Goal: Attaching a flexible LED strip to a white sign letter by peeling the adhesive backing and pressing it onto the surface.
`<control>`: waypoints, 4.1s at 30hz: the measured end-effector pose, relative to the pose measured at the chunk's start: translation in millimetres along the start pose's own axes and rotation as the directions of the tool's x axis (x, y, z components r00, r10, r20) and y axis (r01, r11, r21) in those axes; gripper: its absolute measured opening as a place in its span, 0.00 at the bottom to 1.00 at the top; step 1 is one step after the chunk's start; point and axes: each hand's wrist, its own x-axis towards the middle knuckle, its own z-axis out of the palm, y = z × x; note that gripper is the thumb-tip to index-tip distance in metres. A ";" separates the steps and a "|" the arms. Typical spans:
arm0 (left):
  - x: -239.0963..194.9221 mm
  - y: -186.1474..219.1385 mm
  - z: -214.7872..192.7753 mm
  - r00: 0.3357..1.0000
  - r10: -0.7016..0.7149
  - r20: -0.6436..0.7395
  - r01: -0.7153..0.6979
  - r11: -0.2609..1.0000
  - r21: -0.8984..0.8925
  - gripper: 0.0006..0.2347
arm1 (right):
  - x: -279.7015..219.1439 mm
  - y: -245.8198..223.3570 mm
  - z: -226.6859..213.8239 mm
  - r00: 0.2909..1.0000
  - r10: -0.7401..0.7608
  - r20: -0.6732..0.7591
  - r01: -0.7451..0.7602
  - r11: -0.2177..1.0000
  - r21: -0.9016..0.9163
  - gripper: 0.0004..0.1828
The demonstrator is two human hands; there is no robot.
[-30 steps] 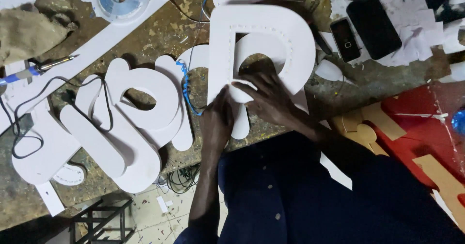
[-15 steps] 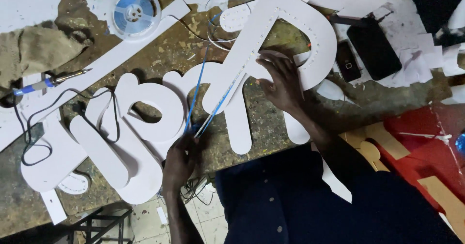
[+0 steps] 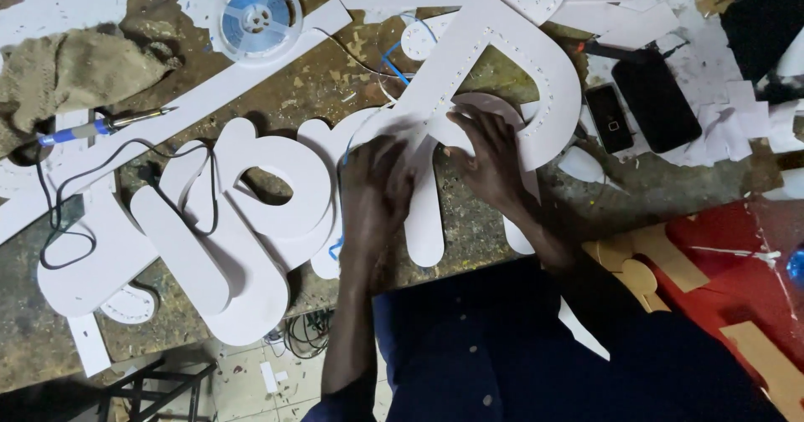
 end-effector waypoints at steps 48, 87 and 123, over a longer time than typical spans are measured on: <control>-11.3 -56.5 113.2 0.993 0.036 -0.111 -0.007 0.967 0.254 0.09 | 9.3 16.8 -22.9 0.996 -0.094 -0.010 0.093 0.994 -0.051 0.34; -99.3 -10.6 35.3 0.865 -0.500 -0.038 0.494 0.862 -0.111 0.17 | 1.3 -2.8 12.0 0.951 -0.194 0.241 0.225 0.968 -0.108 0.33; -95.2 18.0 24.6 0.891 -0.431 -0.146 0.394 0.891 -0.226 0.14 | 17.4 -1.5 27.0 0.927 -0.298 0.228 0.229 0.931 0.285 0.23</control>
